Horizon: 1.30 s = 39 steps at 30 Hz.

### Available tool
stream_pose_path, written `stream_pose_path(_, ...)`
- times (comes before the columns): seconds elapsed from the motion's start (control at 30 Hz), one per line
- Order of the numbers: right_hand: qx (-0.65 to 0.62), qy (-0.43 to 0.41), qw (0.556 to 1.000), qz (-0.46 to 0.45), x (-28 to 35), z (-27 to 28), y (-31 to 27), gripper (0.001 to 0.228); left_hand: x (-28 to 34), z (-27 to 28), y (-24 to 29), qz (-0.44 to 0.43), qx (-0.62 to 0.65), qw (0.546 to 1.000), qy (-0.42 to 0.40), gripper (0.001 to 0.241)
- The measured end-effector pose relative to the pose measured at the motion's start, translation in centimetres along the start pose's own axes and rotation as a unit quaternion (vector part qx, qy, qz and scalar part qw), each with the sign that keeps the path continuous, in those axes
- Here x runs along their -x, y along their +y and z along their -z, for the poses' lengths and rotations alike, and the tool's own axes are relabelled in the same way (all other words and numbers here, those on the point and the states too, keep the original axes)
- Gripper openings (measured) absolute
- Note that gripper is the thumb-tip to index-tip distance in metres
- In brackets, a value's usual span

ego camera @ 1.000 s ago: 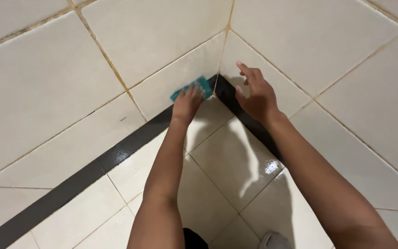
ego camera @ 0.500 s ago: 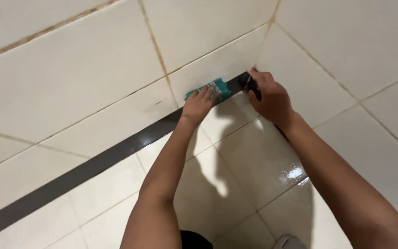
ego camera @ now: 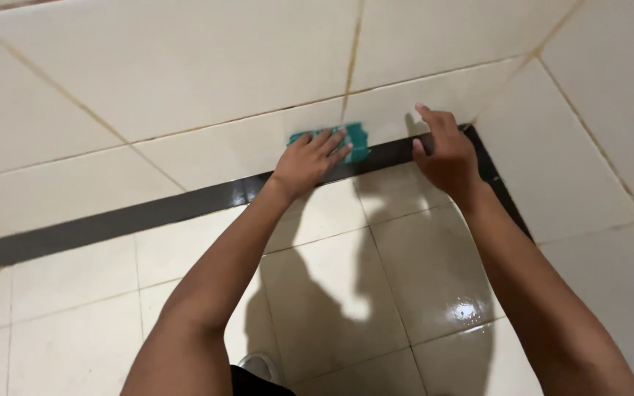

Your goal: The person uses a green cloth to scrub the grout lines and tiles on the lower section of a tiled wall. They move along the wall, cleaning the horizontal and vertical seams between the white and beige tiles.

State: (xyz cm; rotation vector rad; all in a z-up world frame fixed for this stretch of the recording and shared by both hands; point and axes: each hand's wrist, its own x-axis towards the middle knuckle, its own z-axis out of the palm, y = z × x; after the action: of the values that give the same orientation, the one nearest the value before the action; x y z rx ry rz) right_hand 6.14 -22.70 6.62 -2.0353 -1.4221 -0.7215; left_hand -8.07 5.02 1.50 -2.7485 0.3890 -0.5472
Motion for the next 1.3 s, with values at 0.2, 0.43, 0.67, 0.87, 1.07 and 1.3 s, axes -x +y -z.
stream_pose_path(0.2,-0.061,-0.011,0.997,-0.045,-3.3,-2.4,-2.6,0.063,5.4,-1.3,-2.5,-0.014,0.006,0.999,0.037,0.054)
stream_pose_path(0.43,-0.085,-0.059,0.993,-0.051,-4.5,-4.7,-5.7,0.061,8.5,-0.9,-3.0,-0.007,-0.002,0.995,-0.098,0.049)
stream_pose_path(0.67,-0.05,0.009,0.995,0.084,-8.0,-4.5,-10.0,0.042,4.3,6.2,-3.7,0.064,0.008,0.988,0.143,0.055)
stream_pose_path(0.87,-0.006,-0.055,0.993,0.108,-5.1,-9.3,-8.5,0.05,6.1,1.7,-2.8,0.052,0.016,0.99,0.126,0.053)
stream_pose_path(1.07,0.025,-0.128,0.987,0.094,-5.3,-7.6,-8.1,0.061,4.6,3.5,-2.8,0.044,-0.005,0.994,0.099,0.057)
stream_pose_path(1.3,0.023,-0.071,0.995,0.061,-6.2,-4.0,-7.7,0.055,2.2,4.2,-2.2,0.061,0.023,0.981,0.185,0.055)
